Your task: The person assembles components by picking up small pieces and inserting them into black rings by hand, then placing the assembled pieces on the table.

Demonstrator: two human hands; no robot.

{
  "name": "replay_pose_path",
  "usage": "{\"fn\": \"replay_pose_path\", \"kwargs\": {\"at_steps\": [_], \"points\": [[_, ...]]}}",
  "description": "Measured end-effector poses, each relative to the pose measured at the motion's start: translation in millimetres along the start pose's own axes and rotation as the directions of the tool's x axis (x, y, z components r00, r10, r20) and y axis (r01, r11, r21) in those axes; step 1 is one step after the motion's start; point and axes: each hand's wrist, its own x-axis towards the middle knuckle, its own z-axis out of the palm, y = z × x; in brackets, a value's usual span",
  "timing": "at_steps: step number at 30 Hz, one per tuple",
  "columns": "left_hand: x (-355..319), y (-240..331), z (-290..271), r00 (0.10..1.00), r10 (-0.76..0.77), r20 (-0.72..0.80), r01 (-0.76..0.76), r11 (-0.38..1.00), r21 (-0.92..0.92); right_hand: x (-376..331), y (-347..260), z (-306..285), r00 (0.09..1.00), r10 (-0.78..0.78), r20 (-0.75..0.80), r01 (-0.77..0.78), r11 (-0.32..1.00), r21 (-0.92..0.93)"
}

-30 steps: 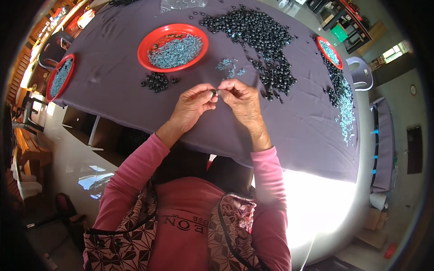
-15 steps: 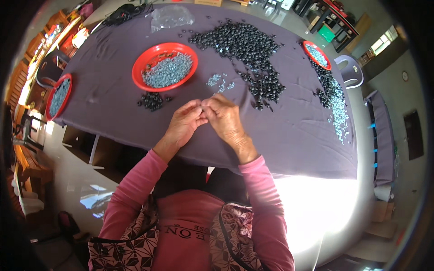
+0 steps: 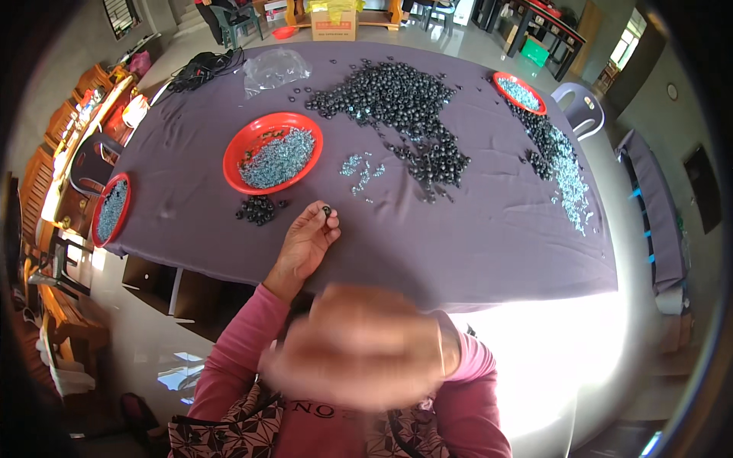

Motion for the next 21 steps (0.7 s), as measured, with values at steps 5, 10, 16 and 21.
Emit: {"fn": "replay_pose_path", "kwargs": {"at_steps": [5,10,16,21], "points": [[-6,3,5,1.0,0.025,-0.012,-0.024,1.0,0.014,43,-24,-19,0.929,-0.287,0.235,0.258,0.955,0.148],[-1,2,-1,0.998,0.027,0.051,-0.028,0.999,0.022,40,-26,-7,0.977,-0.21,-0.03,0.21,0.939,0.272],[-3,4,0,0.999,0.03,0.017,-0.03,0.999,0.039,9,-25,25,0.973,-0.226,-0.051,0.229,0.905,0.36],[-7,5,-5,0.999,0.043,0.006,-0.043,0.997,0.058,-26,-10,37,0.99,-0.035,0.137,0.023,0.996,0.087]]}}
